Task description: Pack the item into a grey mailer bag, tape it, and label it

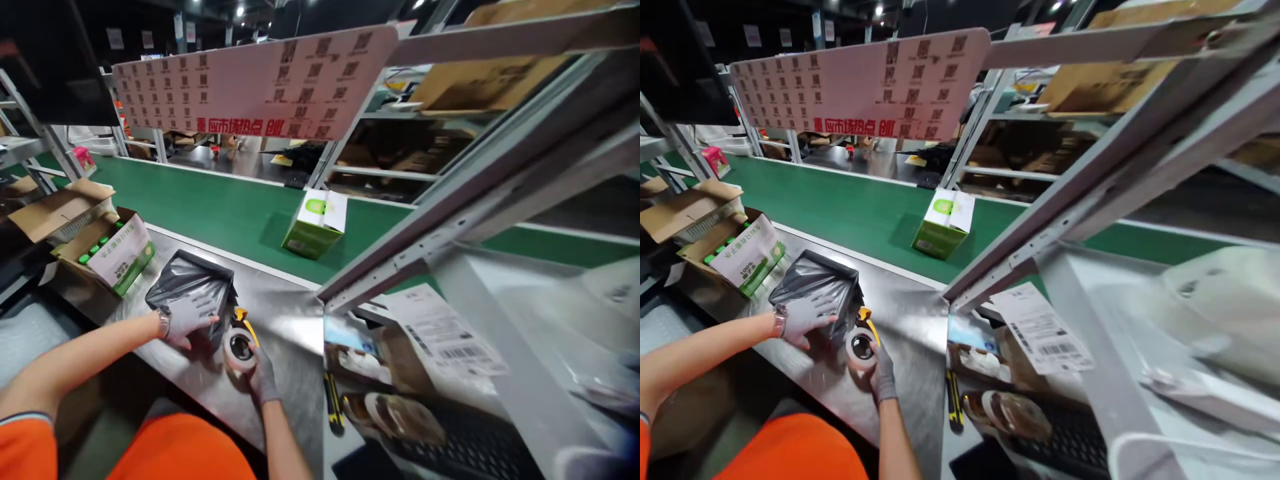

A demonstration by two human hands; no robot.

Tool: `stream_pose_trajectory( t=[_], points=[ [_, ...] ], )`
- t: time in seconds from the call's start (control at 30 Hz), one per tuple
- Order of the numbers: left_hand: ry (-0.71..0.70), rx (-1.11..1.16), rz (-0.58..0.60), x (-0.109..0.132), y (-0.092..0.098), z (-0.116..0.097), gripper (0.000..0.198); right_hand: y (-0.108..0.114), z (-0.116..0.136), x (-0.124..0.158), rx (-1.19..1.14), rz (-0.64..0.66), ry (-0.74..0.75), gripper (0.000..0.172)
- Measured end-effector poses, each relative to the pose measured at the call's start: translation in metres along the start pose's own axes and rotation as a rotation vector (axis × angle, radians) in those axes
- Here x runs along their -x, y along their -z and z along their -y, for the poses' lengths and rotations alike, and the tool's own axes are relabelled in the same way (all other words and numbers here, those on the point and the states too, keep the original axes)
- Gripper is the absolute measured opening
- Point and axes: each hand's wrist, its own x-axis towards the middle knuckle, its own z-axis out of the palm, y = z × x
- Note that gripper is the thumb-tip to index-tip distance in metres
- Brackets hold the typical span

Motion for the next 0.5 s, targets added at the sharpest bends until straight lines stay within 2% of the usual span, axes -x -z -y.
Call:
stream_pose_trajectory(
  t=[0.07, 0.13, 0.2, 0.27, 0.4, 0.47, 0.5],
  points=[
    [-0.184, -0.028, 0.101, -0.036, -0.005, 0.009, 0.108, 0.001, 0.001, 0.002, -0.019, 0.004, -0.004, 0.057],
    [-0.299, -0.019, 0.128, -0.063, -0.009, 0.018, 0.08, 0.002, -0.001, 0.005, -0.024, 0.006, 0.018, 0.055],
    [-0.309, 0.024, 0.067, -0.079, -0.011, 0.023, 0.052, 0.006, -0.005, 0.01, -0.011, 0.016, 0.051, 0.054],
    [-0.265, 0.06, 0.012, -0.085, -0.013, 0.024, 0.039, 0.016, -0.009, 0.019, 0.026, 0.03, 0.083, 0.056],
    [-0.212, 0.07, 0.039, -0.084, -0.018, 0.018, 0.039, 0.047, -0.006, 0.046, 0.083, 0.033, 0.076, 0.057],
    [-0.158, 0.046, 0.054, -0.092, -0.018, 0.014, 0.05, 0.062, -0.002, 0.062, 0.136, 0.019, 0.089, 0.056],
    [-0.081, 0.031, 0.047, -0.101, -0.017, 0.012, 0.058, 0.068, -0.002, 0.07, 0.179, 0.017, 0.102, 0.056]
  ],
)
